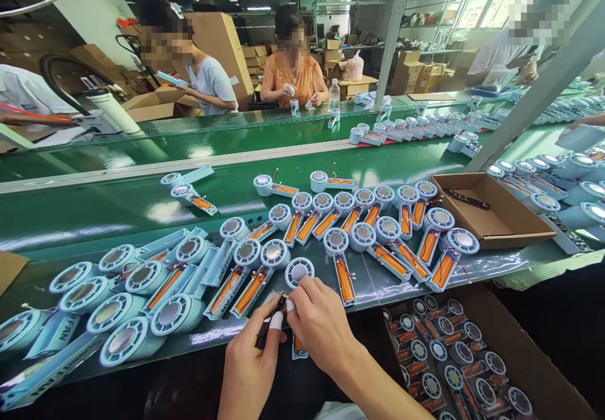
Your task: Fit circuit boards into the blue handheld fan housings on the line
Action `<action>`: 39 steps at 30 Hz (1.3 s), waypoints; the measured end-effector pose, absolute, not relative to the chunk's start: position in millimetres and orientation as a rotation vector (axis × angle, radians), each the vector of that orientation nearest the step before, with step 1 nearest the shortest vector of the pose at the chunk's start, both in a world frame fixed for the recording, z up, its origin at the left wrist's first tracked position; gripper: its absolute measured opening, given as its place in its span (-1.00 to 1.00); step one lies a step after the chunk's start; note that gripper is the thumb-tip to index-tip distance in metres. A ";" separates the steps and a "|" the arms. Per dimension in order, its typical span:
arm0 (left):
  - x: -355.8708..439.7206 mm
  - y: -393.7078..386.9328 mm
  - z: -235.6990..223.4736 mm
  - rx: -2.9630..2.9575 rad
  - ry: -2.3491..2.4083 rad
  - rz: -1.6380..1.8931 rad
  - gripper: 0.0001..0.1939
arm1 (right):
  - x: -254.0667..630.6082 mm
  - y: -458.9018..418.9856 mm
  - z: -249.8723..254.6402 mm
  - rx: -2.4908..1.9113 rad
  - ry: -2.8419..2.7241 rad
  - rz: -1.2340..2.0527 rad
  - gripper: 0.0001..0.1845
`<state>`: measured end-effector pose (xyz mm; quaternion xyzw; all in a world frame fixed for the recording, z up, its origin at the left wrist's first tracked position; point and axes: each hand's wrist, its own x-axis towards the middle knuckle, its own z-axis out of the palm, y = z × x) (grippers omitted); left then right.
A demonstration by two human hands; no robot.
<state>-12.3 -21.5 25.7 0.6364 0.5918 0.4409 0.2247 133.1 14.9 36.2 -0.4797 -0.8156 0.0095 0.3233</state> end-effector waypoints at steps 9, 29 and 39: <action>-11.9 -22.4 22.8 2.181 1.617 1.342 -0.67 | 126.9 13.7 34.7 -1.316 -2.159 -0.040 -0.79; -13.0 -19.2 20.8 1.937 1.546 1.433 -0.71 | 127.7 12.4 36.0 -1.367 -2.067 0.031 -0.84; -11.5 -21.0 27.3 1.356 1.521 1.296 -0.68 | 128.6 10.7 37.6 -1.410 -2.093 0.056 -0.84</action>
